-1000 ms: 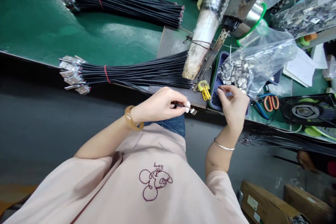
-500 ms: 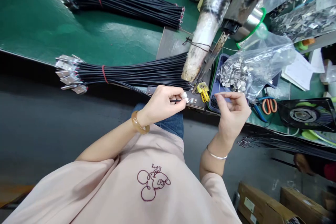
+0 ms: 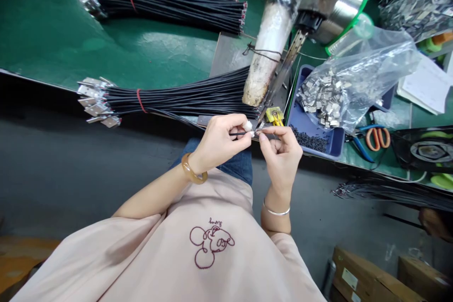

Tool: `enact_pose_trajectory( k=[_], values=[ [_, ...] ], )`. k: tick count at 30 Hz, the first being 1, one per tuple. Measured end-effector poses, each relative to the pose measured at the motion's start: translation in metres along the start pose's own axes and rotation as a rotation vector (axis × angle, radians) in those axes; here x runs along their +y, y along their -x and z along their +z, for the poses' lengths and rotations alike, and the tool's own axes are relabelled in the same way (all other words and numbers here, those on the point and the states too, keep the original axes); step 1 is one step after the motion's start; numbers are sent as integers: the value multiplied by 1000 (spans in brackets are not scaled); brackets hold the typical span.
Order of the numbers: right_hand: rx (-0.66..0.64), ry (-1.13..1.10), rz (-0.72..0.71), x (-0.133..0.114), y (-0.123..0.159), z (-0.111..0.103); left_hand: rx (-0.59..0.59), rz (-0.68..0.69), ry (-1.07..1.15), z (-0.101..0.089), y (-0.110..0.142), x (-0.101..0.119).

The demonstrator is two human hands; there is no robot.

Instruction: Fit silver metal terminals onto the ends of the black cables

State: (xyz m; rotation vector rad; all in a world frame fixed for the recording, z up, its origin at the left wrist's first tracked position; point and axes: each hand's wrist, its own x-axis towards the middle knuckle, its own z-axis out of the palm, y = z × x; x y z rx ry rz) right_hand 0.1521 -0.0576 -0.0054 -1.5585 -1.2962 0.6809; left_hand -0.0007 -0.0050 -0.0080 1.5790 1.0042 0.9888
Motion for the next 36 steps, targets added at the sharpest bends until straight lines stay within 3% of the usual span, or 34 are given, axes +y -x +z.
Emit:
enact_pose_trajectory(
  k=[10,18,22,26,30,32,36],
  values=[
    [59,43,-39,-2,2,-1,19,14,-26,1,1,-1],
    [11,78,-48,-4,2,1,16,65,-42,0,2,-1],
    [4,175,-101,-4,2,1,-53,117,-69,-5,1,-1],
    [143,194,-112,-2,-1,-4,-133,47,57,-12,-1,2],
    [14,127,-68,-1,-4,-6,-191,-19,167,-18,-3,5],
    [20,180,-136,-2,-3,-6,-203,-9,151,-19,-5,7],
    [167,382,-392,-5,-1,-6,-149,33,117,-17,-6,8]
  ],
)
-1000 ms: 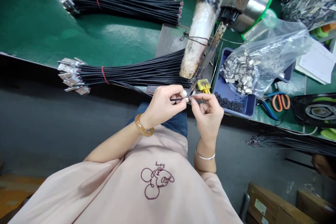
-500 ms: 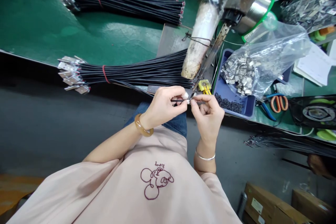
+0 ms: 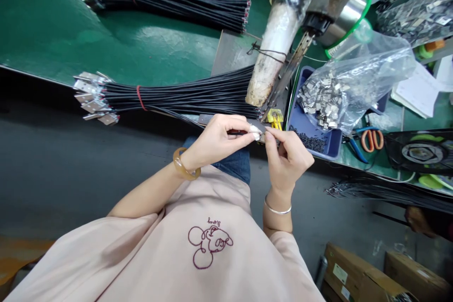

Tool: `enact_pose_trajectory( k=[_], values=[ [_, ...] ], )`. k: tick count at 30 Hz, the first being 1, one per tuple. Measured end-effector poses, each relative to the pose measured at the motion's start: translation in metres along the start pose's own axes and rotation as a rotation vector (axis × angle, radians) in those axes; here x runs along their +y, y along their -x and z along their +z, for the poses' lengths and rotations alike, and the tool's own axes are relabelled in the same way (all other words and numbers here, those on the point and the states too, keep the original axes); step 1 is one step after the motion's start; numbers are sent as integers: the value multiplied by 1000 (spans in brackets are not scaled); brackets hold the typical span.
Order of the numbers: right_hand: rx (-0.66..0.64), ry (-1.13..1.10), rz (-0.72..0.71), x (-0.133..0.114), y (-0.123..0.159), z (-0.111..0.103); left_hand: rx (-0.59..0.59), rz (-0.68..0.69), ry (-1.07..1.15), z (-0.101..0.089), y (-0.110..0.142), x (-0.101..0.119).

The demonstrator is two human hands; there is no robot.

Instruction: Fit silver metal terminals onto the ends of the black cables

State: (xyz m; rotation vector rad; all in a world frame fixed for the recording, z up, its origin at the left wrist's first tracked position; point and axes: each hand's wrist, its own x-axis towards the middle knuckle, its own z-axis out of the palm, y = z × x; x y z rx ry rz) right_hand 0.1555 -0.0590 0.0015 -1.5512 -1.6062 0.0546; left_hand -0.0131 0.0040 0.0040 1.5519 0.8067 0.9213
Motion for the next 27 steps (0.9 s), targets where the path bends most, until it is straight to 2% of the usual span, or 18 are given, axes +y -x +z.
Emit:
enact_pose_trajectory(
  k=[2,6,8,11,15,17,22,27],
  values=[
    [83,-8,-37,0,-1,-2,45,-17,12,3,0,-1],
    [370,-267,23,-3,-3,-2,95,-62,57,8,0,-3],
    [412,-329,61,-5,-1,-1,111,-80,87,9,0,-5],
    [284,-277,84,-5,3,1,112,-94,109,10,0,-6],
    [84,-163,23,0,8,4,101,-90,87,11,-1,-8],
    [21,-184,21,1,8,7,99,-90,69,11,0,-9],
    [-13,-293,176,-4,5,12,140,-90,45,11,1,-11],
    [5,-263,166,-6,6,12,167,-92,81,14,0,-10]
  ],
)
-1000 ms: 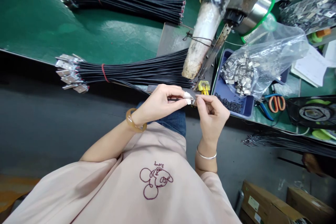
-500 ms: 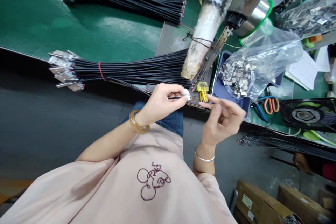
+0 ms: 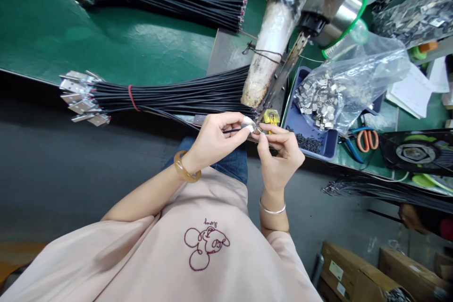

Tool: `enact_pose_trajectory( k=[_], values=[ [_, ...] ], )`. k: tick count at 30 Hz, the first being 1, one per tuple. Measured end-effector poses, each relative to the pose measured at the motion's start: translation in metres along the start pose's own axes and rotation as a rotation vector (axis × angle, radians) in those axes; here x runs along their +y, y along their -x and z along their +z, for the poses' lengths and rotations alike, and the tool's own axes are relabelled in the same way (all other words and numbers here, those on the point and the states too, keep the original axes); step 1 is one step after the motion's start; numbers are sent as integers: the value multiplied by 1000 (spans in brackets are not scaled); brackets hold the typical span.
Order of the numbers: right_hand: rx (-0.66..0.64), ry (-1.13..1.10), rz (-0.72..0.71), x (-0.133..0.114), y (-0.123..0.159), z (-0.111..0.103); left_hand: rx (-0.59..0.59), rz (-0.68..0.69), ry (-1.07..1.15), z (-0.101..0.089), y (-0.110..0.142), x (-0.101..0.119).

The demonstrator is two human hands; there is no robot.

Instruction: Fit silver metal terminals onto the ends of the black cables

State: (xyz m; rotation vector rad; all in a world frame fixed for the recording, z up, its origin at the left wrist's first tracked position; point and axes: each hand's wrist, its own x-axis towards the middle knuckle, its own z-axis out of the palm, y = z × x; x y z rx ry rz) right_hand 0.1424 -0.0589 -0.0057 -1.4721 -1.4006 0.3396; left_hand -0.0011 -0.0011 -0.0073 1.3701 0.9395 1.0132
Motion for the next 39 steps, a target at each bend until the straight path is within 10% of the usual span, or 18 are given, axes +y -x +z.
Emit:
enact_pose_trajectory(
  k=[39],
  values=[
    [-103,197,-176,-6,-14,-10,110,135,-201,9,-3,-1]
  ],
)
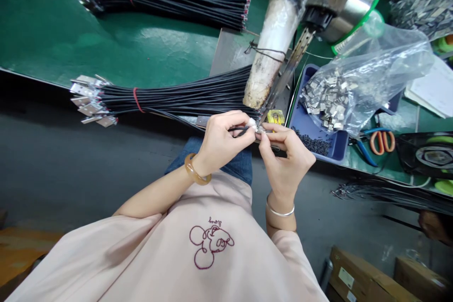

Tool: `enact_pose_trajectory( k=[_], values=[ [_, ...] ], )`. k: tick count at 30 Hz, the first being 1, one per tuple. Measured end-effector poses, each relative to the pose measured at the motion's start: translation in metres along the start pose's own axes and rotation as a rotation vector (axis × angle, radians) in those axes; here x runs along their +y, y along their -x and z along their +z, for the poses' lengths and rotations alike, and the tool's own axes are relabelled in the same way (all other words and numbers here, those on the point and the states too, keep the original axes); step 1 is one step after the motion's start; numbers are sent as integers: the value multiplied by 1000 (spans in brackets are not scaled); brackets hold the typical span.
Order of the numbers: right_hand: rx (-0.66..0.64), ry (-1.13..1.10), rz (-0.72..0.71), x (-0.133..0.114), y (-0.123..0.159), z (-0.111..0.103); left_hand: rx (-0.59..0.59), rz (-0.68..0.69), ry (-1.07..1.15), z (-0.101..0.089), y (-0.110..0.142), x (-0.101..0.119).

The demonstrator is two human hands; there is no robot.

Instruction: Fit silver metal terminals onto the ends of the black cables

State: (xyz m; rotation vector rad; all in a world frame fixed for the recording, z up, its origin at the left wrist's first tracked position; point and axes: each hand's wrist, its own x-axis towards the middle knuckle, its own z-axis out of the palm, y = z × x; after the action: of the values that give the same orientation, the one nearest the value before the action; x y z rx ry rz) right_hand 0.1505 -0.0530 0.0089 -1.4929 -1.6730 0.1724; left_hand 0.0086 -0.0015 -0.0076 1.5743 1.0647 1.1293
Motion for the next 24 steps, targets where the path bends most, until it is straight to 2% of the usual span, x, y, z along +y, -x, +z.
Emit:
enact_pose_trajectory(
  k=[3,5,7,9,11,12,13,14,15,17,19,21,22,24],
  values=[
    [5,-22,-1,0,0,1,5,2,-4,1,-1,1],
    [-9,-69,52,1,0,0,-10,-14,-8,1,0,1],
    [73,-103,103,2,-1,-4,-47,-28,-14,-1,3,2],
    [339,-81,30,2,-5,-9,-132,6,-48,-6,6,1],
    [702,-53,-153,1,-11,-18,-273,99,-117,-12,11,0],
    [833,-45,-216,1,-13,-23,-340,141,-147,-15,13,-2],
    [884,-48,-234,1,-15,-28,-369,168,-158,-18,16,-3],
    [854,-33,-187,2,-15,-34,-363,185,-141,-21,18,-5],
    [740,-11,-104,5,-15,-40,-321,193,-95,-23,19,-7],
    [430,42,72,18,-13,-51,-192,212,-27,-29,19,-9],
    [189,170,229,39,-14,-59,-25,267,-56,-33,14,-12],
    [85,320,247,63,-20,-62,90,360,-214,-36,5,-17],
    [64,399,245,74,-26,-62,89,410,-329,-36,-1,-19],
    [27,530,214,94,-40,-59,14,456,-532,-34,-12,-25]
  ],
)
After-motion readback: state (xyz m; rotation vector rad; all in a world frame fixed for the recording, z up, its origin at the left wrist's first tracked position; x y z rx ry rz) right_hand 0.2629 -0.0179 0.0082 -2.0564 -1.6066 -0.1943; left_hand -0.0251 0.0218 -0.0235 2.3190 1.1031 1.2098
